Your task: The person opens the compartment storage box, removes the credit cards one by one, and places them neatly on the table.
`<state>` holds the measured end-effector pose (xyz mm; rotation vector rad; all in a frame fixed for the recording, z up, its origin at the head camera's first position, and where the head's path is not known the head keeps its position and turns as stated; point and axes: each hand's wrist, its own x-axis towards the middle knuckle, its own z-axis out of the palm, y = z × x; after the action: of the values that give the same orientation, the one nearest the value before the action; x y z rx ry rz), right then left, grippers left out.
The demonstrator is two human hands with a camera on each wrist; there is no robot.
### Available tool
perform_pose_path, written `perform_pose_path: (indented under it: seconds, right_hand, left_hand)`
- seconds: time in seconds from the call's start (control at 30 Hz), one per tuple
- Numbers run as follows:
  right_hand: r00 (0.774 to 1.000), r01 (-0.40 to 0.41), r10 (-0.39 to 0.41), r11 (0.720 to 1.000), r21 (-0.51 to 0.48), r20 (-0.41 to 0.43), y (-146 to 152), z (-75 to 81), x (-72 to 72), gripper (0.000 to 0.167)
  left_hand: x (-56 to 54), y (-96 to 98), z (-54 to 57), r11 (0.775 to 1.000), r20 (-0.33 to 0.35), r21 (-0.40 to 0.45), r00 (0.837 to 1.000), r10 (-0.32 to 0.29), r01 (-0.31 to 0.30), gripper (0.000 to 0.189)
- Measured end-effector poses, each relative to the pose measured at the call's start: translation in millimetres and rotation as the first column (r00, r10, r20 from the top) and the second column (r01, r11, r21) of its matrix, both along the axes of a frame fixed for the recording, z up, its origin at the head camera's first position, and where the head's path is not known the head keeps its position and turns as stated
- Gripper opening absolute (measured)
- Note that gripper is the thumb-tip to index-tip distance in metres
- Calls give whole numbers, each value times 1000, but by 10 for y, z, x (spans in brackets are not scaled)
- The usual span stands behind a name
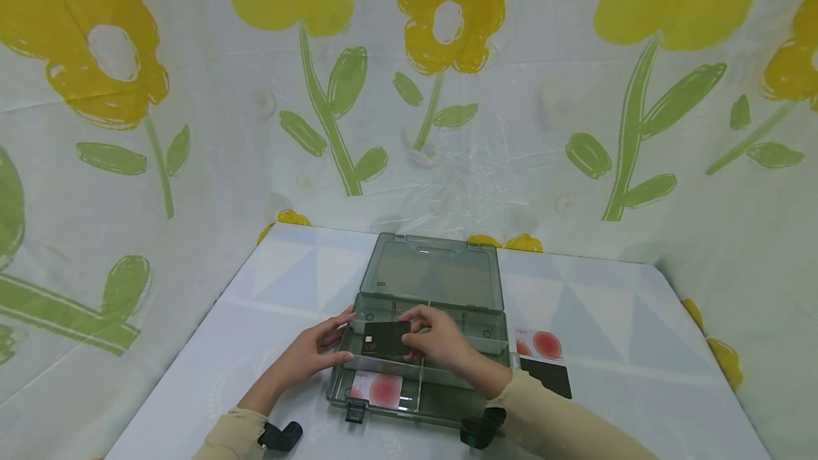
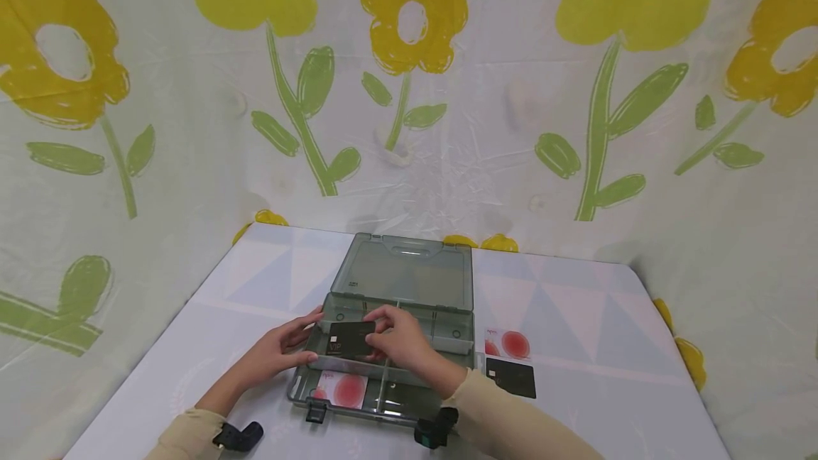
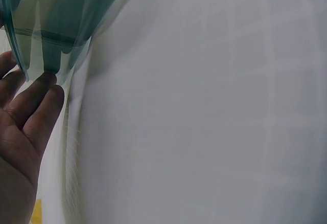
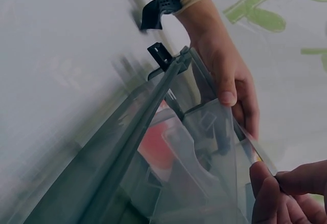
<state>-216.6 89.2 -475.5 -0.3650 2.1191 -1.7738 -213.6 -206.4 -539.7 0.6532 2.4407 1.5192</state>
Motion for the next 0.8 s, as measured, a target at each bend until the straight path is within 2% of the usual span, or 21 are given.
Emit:
perform_pose_path:
  seconds: [0.27,0.8]
  right_hand:
    - [1000,16,-17,1000,8,11,133,-24,-2,30]
    - [999,38,-37,998,44,-18,428,-7,36,30]
  left_hand:
    - [0,-4,-3,1000,-13,0,1000,-5,5,78]
    - [2,-2,-3,1000,0,-3,1000,2,-2,77]
